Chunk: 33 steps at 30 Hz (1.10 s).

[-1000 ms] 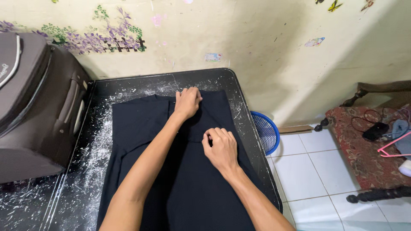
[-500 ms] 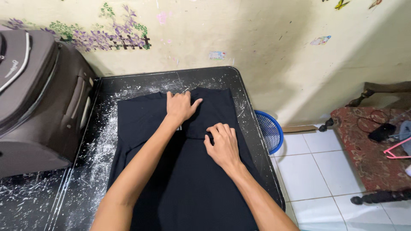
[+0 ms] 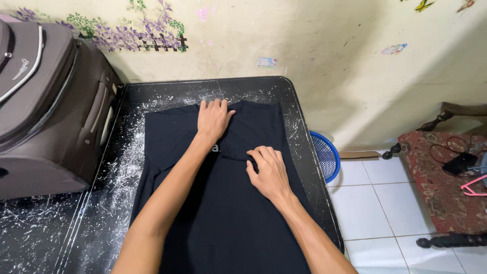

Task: The person retrieves a black t-shirt from a turquoise wardrobe, places it on a black table, and folds it by hand into a compact rectangle. The person smooths the fabric and aligns the edges during folding.

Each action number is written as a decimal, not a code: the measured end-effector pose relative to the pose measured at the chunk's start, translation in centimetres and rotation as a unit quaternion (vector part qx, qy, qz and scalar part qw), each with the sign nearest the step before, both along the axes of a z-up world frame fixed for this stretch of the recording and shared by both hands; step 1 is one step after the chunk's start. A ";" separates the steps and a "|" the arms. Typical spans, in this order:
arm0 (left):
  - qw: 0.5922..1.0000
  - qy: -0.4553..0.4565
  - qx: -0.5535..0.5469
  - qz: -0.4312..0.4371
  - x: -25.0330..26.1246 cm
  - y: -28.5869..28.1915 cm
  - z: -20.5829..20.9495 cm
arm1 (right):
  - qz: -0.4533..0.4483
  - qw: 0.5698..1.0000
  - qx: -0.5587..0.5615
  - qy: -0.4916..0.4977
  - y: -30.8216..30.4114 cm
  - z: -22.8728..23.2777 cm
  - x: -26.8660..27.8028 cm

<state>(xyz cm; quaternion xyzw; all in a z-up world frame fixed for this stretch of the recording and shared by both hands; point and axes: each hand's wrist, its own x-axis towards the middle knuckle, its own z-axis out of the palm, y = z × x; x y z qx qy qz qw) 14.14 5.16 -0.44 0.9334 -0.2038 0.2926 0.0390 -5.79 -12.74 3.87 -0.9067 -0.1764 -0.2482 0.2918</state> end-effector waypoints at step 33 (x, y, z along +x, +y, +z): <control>0.990 0.122 -0.069 -0.013 -12.0 1.4 1.0 | -0.148 0.959 -0.216 0.112 -5.4 -4.5 12.9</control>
